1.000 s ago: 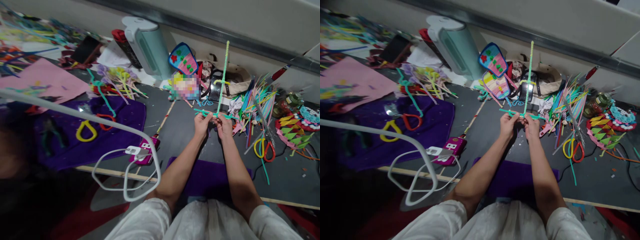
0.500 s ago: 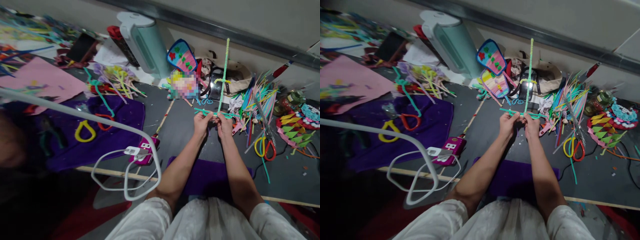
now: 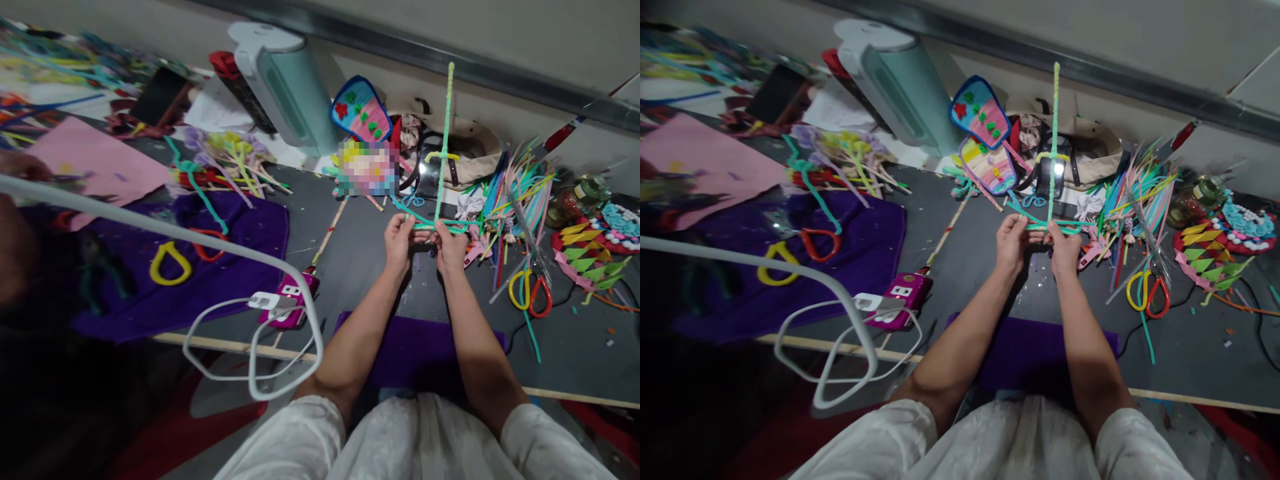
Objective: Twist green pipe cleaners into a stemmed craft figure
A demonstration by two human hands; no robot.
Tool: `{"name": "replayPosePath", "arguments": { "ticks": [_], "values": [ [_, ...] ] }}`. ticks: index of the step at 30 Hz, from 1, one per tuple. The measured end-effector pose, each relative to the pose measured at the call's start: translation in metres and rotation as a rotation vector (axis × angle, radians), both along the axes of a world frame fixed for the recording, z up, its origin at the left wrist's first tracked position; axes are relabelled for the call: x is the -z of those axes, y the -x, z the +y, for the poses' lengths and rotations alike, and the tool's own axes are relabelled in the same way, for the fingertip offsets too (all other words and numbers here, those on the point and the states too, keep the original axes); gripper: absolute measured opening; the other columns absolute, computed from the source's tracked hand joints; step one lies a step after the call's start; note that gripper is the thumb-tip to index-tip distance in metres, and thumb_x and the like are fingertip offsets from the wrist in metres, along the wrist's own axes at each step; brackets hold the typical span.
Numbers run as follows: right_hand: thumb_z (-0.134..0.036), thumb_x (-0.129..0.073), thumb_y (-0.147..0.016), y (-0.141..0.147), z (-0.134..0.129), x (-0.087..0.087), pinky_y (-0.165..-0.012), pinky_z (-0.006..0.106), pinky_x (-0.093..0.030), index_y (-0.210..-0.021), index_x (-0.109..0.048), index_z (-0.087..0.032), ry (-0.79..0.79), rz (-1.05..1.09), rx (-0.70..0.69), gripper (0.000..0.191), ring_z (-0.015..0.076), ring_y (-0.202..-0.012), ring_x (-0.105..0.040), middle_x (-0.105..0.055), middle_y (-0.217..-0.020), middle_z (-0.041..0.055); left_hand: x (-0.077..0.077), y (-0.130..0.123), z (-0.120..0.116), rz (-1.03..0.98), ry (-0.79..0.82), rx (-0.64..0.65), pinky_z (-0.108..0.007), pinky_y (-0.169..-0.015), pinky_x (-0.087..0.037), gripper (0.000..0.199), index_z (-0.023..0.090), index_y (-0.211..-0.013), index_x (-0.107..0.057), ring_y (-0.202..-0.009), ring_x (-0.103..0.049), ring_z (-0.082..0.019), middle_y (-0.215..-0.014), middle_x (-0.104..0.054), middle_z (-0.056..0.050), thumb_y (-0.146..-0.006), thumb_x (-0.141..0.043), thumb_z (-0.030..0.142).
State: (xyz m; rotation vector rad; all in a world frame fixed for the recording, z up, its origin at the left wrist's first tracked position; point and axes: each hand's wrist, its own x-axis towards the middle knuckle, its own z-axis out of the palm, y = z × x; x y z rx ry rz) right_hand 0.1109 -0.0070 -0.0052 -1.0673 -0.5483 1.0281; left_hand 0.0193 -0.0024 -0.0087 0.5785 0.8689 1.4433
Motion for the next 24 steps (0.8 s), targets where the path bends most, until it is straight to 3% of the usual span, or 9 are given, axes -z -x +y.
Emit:
{"name": "replayPosePath", "arguments": {
  "ticks": [8,17,20,24],
  "values": [
    [-0.044,-0.078,-0.065,-0.0023,-0.0015,0.0064,-0.050,0.024,-0.040,-0.078,-0.067,-0.016,0.000,-0.198,0.020,0.033,0.0097,-0.047,-0.051,-0.060,-0.054,-0.0059,0.0023,0.0038,0.0040,0.089,0.041,-0.015,-0.017,-0.041,-0.046,0.043,0.017,-0.080,-0.066,-0.040,-0.051,-0.006,-0.052,-0.053,0.007,-0.065,-0.081,0.055],
    [-0.040,-0.077,-0.066,-0.0016,-0.0027,0.0077,-0.050,0.024,-0.042,-0.076,-0.066,-0.017,-0.011,-0.184,0.033,0.027,0.0096,-0.047,-0.052,-0.062,-0.057,-0.0052,0.0013,0.0076,0.0047,0.023,0.072,-0.069,-0.018,-0.043,-0.047,0.039,0.017,-0.094,-0.071,-0.046,-0.057,-0.007,-0.061,-0.060,0.005,-0.067,-0.080,0.043],
    [-0.040,-0.075,-0.067,-0.0021,-0.0040,0.0077,-0.051,0.024,-0.043,-0.075,-0.067,-0.017,-0.020,-0.236,0.014,0.026,0.0098,-0.048,-0.052,-0.060,-0.055,-0.0054,0.0004,0.0072,0.0050,0.052,0.088,-0.064,-0.017,-0.043,-0.047,0.039,0.017,-0.086,-0.070,-0.045,-0.056,-0.006,-0.060,-0.057,0.005,-0.065,-0.082,0.048],
    [-0.037,-0.074,-0.070,-0.0019,-0.0066,0.0064,-0.052,0.023,-0.043,-0.075,-0.069,-0.016,-0.041,-0.276,-0.024,0.022,0.0100,-0.049,-0.054,-0.061,-0.054,-0.0054,0.0022,0.0060,0.0065,0.082,0.118,-0.048,-0.018,-0.042,-0.047,0.035,0.014,-0.079,-0.070,-0.044,-0.054,-0.006,-0.063,-0.061,0.004,-0.061,-0.084,0.040]
  ]
}}
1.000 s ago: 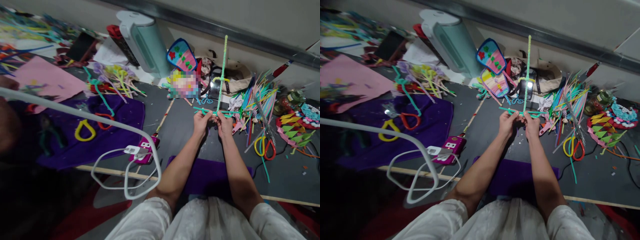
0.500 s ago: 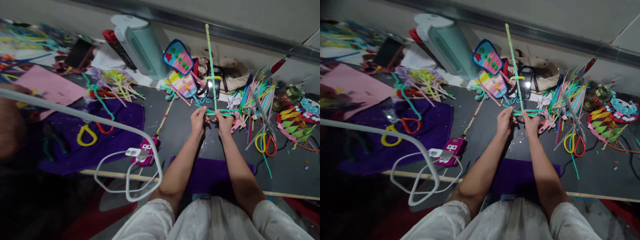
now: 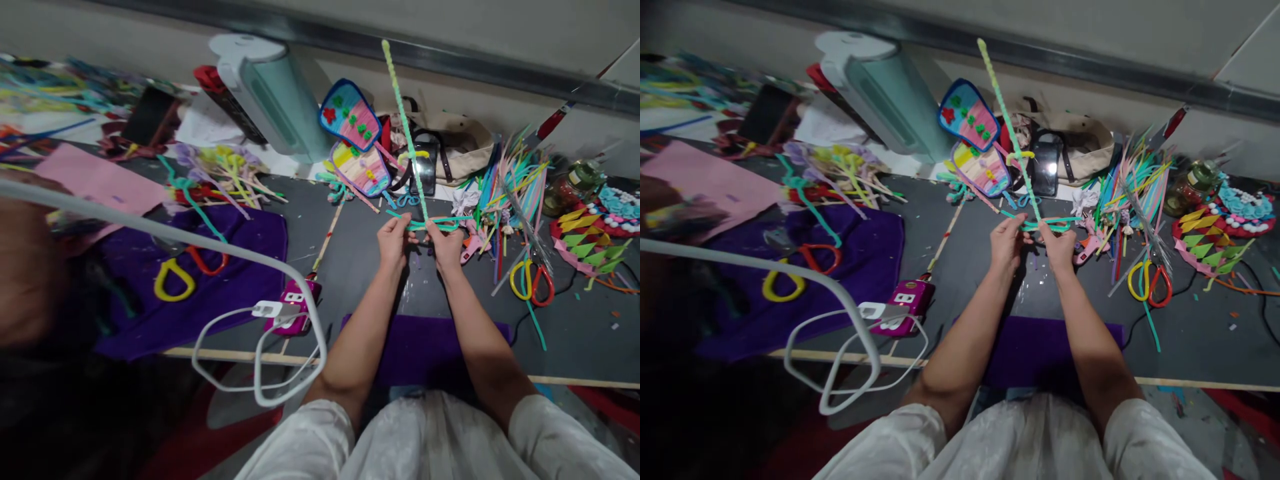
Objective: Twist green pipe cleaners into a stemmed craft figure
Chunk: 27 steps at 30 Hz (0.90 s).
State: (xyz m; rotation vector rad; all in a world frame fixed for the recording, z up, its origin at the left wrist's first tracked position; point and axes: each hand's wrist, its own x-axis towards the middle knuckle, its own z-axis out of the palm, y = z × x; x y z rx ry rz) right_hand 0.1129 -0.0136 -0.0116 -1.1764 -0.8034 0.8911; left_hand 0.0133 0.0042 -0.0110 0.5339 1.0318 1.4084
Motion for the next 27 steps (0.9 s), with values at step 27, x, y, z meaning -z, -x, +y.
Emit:
{"name": "replayPosePath", "arguments": {
  "ticks": [27],
  "values": [
    [-0.033,-0.086,-0.057,-0.001,0.001,-0.009,-0.048,0.018,-0.046,-0.069,-0.059,-0.018,0.111,0.515,0.044,0.034,0.0048,-0.050,-0.050,-0.057,-0.058,-0.0078,-0.004,-0.006,-0.006,-0.132,-0.034,-0.056,-0.022,-0.064,-0.056,0.020,0.014,-0.077,-0.068,-0.057,-0.067,-0.011,-0.064,-0.067,0.000,-0.070,-0.078,0.029]
  ]
}}
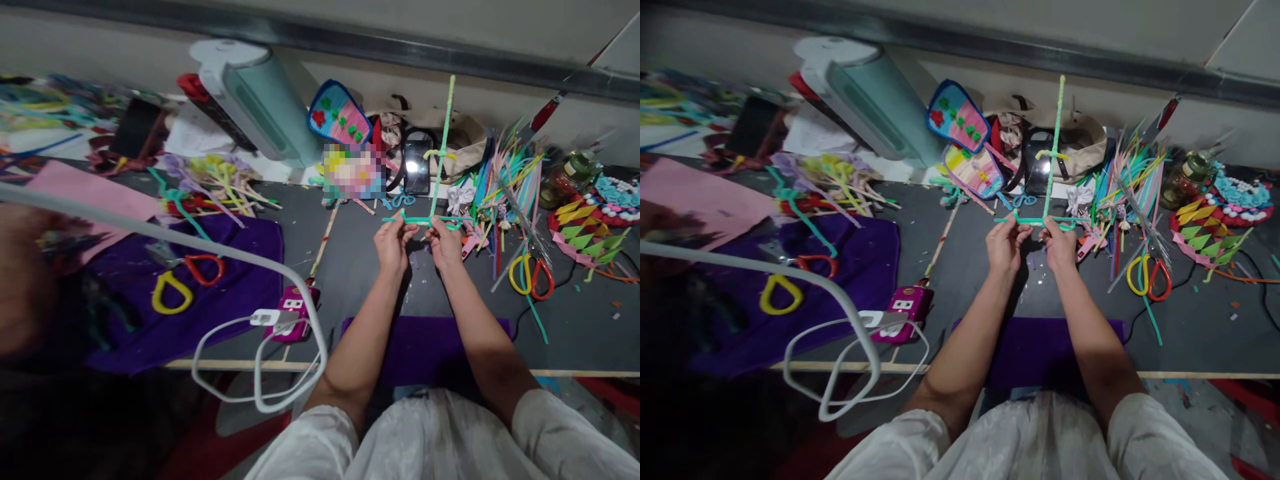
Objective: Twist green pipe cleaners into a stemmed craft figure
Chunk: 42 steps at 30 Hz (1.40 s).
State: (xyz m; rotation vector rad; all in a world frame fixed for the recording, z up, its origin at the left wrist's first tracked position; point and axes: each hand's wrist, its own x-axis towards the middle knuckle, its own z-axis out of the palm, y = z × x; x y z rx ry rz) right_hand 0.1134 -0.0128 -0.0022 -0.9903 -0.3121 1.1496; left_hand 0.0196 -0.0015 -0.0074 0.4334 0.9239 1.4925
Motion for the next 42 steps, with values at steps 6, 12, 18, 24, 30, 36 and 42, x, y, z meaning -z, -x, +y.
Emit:
{"name": "replayPosePath", "arguments": {
  "ticks": [6,12,18,24,30,36,42],
  "values": [
    [-0.031,-0.085,-0.058,-0.001,0.000,0.001,-0.049,0.018,-0.048,-0.068,-0.058,-0.018,0.008,0.019,-0.016,0.032,0.0046,-0.051,-0.050,-0.056,-0.059,-0.0077,0.001,0.002,0.000,-0.015,-0.027,0.033,-0.023,-0.067,-0.057,0.021,0.015,-0.081,-0.070,-0.059,-0.068,-0.010,-0.068,-0.069,0.000,-0.071,-0.080,0.031],
    [-0.029,-0.087,-0.055,-0.001,0.000,-0.001,-0.047,0.018,-0.047,-0.067,-0.059,-0.018,0.002,0.043,-0.015,0.033,0.0045,-0.051,-0.051,-0.056,-0.059,-0.0079,0.001,0.003,0.001,-0.040,-0.047,0.048,-0.021,-0.067,-0.057,0.026,0.015,-0.080,-0.070,-0.060,-0.067,-0.009,-0.069,-0.070,0.000,-0.070,-0.084,0.035],
    [-0.028,-0.087,-0.055,0.001,0.000,-0.002,-0.047,0.017,-0.046,-0.070,-0.061,-0.017,-0.016,0.063,-0.011,0.032,0.0039,-0.050,-0.051,-0.057,-0.060,-0.0082,0.002,0.004,0.001,-0.036,-0.034,0.068,-0.019,-0.066,-0.057,0.023,0.017,-0.083,-0.069,-0.059,-0.067,-0.008,-0.066,-0.067,0.002,-0.075,-0.082,0.034],
    [-0.028,-0.085,-0.057,0.002,-0.001,-0.004,-0.048,0.018,-0.046,-0.068,-0.059,-0.018,-0.016,0.015,-0.026,0.030,0.0044,-0.052,-0.051,-0.058,-0.063,-0.0079,0.007,0.007,0.005,-0.106,0.038,0.099,-0.015,-0.065,-0.056,0.015,0.019,-0.085,-0.070,-0.054,-0.061,-0.005,-0.060,-0.061,0.005,-0.080,-0.079,0.030],
    [-0.026,-0.084,-0.056,0.003,-0.002,-0.006,-0.048,0.019,-0.045,-0.073,-0.062,-0.019,-0.026,0.019,-0.027,0.029,0.0048,-0.052,-0.051,-0.059,-0.063,-0.0077,0.011,0.009,0.008,-0.141,0.063,0.140,-0.014,-0.060,-0.056,0.013,0.021,-0.086,-0.071,-0.056,-0.063,-0.005,-0.068,-0.066,0.003,-0.081,-0.078,0.030],
    [-0.027,-0.083,-0.055,0.004,-0.002,-0.006,-0.047,0.018,-0.045,-0.072,-0.062,-0.018,-0.033,0.004,-0.018,0.029,0.0045,-0.052,-0.051,-0.059,-0.063,-0.0074,0.016,0.009,0.009,-0.103,0.081,0.115,-0.015,-0.063,-0.056,0.014,0.020,-0.085,-0.072,-0.055,-0.062,-0.006,-0.064,-0.064,0.003,-0.079,-0.079,0.030],
    [-0.032,-0.084,-0.053,0.006,-0.003,-0.006,-0.047,0.020,-0.045,-0.070,-0.064,-0.017,-0.048,-0.023,-0.009,0.030,0.0055,-0.052,-0.051,-0.060,-0.065,-0.0057,0.023,0.009,0.013,-0.154,0.102,0.075,-0.016,-0.062,-0.056,0.010,0.021,-0.082,-0.071,-0.054,-0.061,-0.006,-0.065,-0.067,0.002,-0.078,-0.080,0.025]
  ]
}}
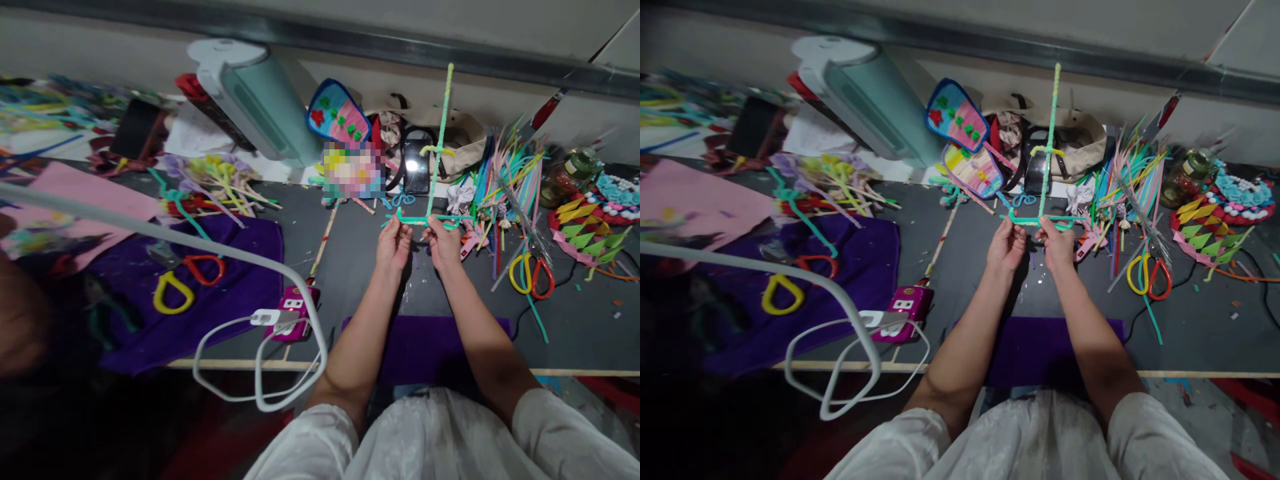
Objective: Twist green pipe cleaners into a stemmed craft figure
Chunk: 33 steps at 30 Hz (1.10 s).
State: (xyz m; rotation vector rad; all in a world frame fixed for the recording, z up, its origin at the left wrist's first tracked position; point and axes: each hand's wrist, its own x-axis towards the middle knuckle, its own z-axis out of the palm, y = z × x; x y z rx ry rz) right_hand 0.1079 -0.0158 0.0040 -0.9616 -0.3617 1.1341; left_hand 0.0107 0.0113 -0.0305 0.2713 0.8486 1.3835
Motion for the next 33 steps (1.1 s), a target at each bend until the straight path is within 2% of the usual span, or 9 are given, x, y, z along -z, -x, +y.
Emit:
{"name": "replayPosePath", "arguments": {
  "ticks": [9,13,21,26,33],
  "values": [
    [-0.040,-0.078,-0.063,0.003,0.001,0.009,-0.049,0.023,-0.041,-0.072,-0.065,-0.018,-0.025,-0.237,0.010,0.027,0.0074,-0.045,-0.050,-0.058,-0.054,-0.0069,-0.004,0.003,0.002,-0.179,0.117,-0.029,-0.011,-0.054,-0.049,0.012,0.017,-0.079,-0.065,-0.047,-0.053,-0.002,-0.059,-0.059,0.007,-0.082,-0.074,0.009],
    [-0.038,-0.076,-0.067,0.005,0.000,0.011,-0.050,0.023,-0.041,-0.073,-0.068,-0.018,-0.075,-0.302,0.022,0.022,0.0085,-0.046,-0.052,-0.060,-0.054,-0.0060,-0.003,0.003,0.001,-0.102,0.066,-0.062,-0.013,-0.056,-0.050,0.016,0.017,-0.076,-0.062,-0.047,-0.052,-0.002,-0.059,-0.057,0.007,-0.080,-0.078,0.012],
    [-0.039,-0.073,-0.071,0.006,-0.003,0.009,-0.054,0.025,-0.044,-0.073,-0.069,-0.018,-0.065,-0.404,0.034,0.022,0.0100,-0.048,-0.053,-0.060,-0.052,-0.0054,-0.013,-0.001,-0.006,0.029,0.021,-0.162,-0.014,-0.053,-0.050,0.017,0.014,-0.072,-0.066,-0.048,-0.057,-0.004,-0.056,-0.060,0.004,-0.072,-0.082,0.016],
    [-0.036,-0.073,-0.072,0.005,-0.003,0.010,-0.052,0.024,-0.043,-0.073,-0.070,-0.018,-0.101,-0.398,0.046,0.019,0.0099,-0.048,-0.053,-0.060,-0.051,-0.0056,-0.010,0.000,-0.005,0.129,-0.039,-0.161,-0.018,-0.056,-0.053,0.022,0.013,-0.074,-0.067,-0.049,-0.058,-0.007,-0.057,-0.064,0.002,-0.066,-0.085,0.022],
    [-0.039,-0.073,-0.073,0.004,-0.003,0.010,-0.053,0.024,-0.044,-0.075,-0.069,-0.017,-0.075,-0.409,0.045,0.022,0.0106,-0.048,-0.055,-0.061,-0.053,-0.0050,-0.007,0.002,-0.003,0.250,-0.075,-0.123,-0.020,-0.054,-0.052,0.031,0.013,-0.074,-0.067,-0.050,-0.061,-0.009,-0.059,-0.066,-0.001,-0.062,-0.087,0.034]
  ]
}}
